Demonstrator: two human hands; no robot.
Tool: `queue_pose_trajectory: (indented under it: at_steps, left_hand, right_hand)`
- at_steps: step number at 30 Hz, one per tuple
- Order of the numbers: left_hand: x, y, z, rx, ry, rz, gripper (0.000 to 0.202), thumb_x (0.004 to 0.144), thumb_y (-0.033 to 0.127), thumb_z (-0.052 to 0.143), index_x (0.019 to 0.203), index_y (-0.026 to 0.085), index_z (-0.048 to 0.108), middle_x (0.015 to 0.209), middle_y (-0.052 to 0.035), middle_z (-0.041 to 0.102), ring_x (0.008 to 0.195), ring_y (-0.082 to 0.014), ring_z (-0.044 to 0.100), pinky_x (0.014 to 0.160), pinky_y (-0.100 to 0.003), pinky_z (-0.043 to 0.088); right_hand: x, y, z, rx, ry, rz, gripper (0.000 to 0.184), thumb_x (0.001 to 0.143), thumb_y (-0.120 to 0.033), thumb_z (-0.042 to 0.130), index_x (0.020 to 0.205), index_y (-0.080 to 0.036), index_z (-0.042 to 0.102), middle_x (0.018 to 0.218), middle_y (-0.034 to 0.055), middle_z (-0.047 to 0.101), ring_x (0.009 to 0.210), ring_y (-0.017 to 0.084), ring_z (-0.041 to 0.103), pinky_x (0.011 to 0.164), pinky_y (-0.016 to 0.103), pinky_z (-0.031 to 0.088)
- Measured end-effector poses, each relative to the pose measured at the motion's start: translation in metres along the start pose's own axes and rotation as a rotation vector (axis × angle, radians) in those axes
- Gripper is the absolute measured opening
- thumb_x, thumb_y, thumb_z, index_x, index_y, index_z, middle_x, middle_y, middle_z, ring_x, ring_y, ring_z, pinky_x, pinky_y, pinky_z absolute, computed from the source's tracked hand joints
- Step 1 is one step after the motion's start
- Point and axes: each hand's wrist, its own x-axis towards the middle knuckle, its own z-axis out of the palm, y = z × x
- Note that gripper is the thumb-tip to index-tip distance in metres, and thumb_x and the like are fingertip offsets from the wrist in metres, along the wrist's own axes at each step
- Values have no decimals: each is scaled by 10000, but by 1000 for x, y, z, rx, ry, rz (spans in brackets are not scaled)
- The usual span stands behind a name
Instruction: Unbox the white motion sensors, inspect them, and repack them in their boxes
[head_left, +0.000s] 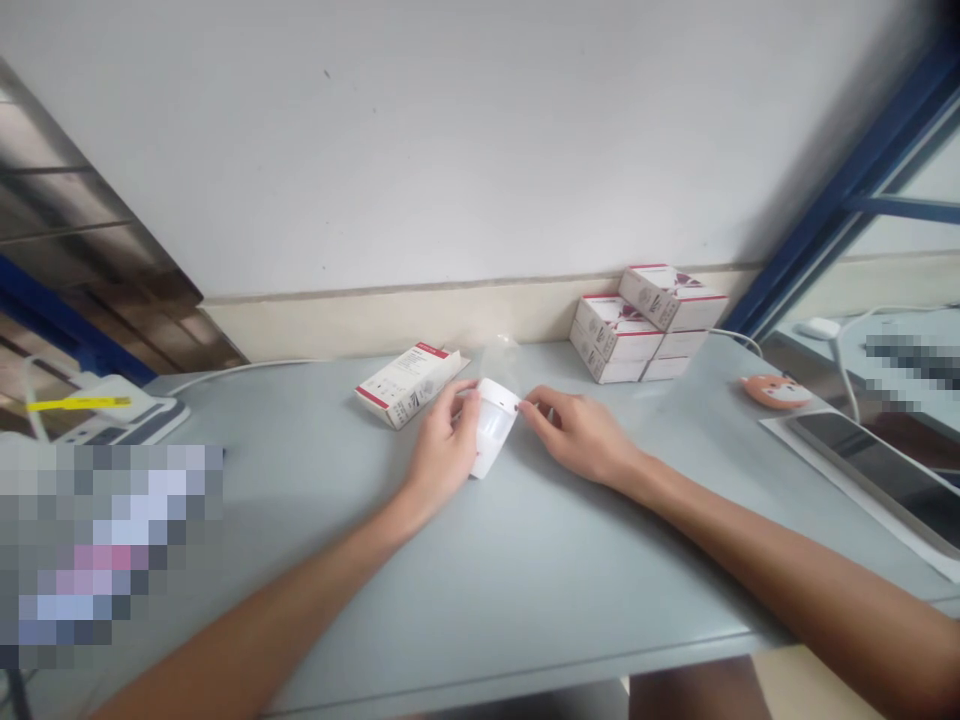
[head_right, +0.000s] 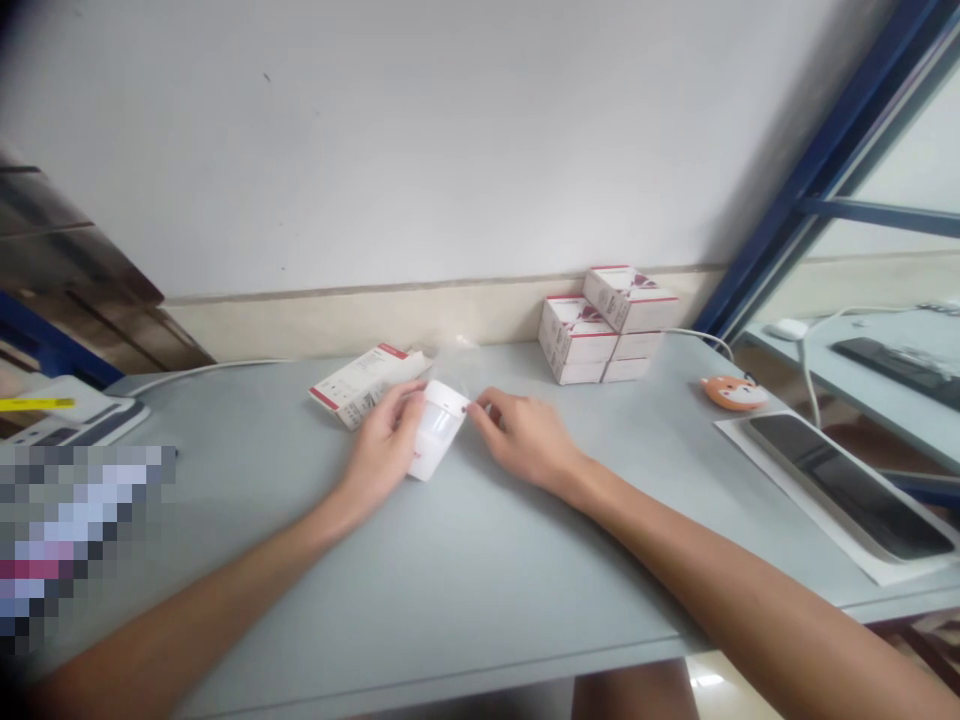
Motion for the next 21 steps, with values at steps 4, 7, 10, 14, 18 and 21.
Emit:
queue_pose_trajectory:
  at_steps: [4,7,10,14,18,21]
  left_hand:
    - [0,0,2,-91,20,-65,325,1048,472,543,1222,213,635,950,-52,727,751,-175,671,530,-219,473]
    - [1,-1,3,-139,25,-64,317,1055,489,541,1214,227,620,919,-36,720,718,-164,638,562,-236,488]
    - [1,-2,1,-152,-13,-10,341,1056,525,544,1233,240,605,904,-27,709,767,-179,644,609,-255,503]
    - [4,-7,-2,-142,-92,79,372,1063,538,535,1310,259,559,990,-33,723,931,-206,683,726,-282,541]
    - [13,-15,-3,-175,-160,200,373,1068,514,543,1326,243,546,1273,-78,723,1221,-228,665,999,-338,548]
    - [21,-18,-6,-173,-221,283,375,1063,499,570,1314,222,561,1422,-113,672,1361,-245,613,1134,-377,495]
  right_hand:
    - [0,-4,-3,262,-70,30,439,1087,-570,430,939,-233,668,864,11,739,750,181,618,728,331,432]
    - [0,-7,-7,435,-101,105,475,1060,-637,474,992,-218,688,967,30,761,734,164,608,725,331,463]
    - [0,-8,-9,642,-141,127,476,1037,-644,532,1195,-232,711,1101,42,758,767,156,630,730,327,493]
    - [2,-6,-6,827,-99,66,451,1006,-617,615,1207,-236,747,1098,45,739,817,156,646,735,317,511]
    - [4,-1,-4,831,24,18,416,949,-604,709,1151,-243,750,1061,43,748,824,169,665,731,330,542]
    - [6,1,-5,812,113,-15,390,923,-574,755,1117,-237,736,1051,50,749,815,175,679,704,341,565]
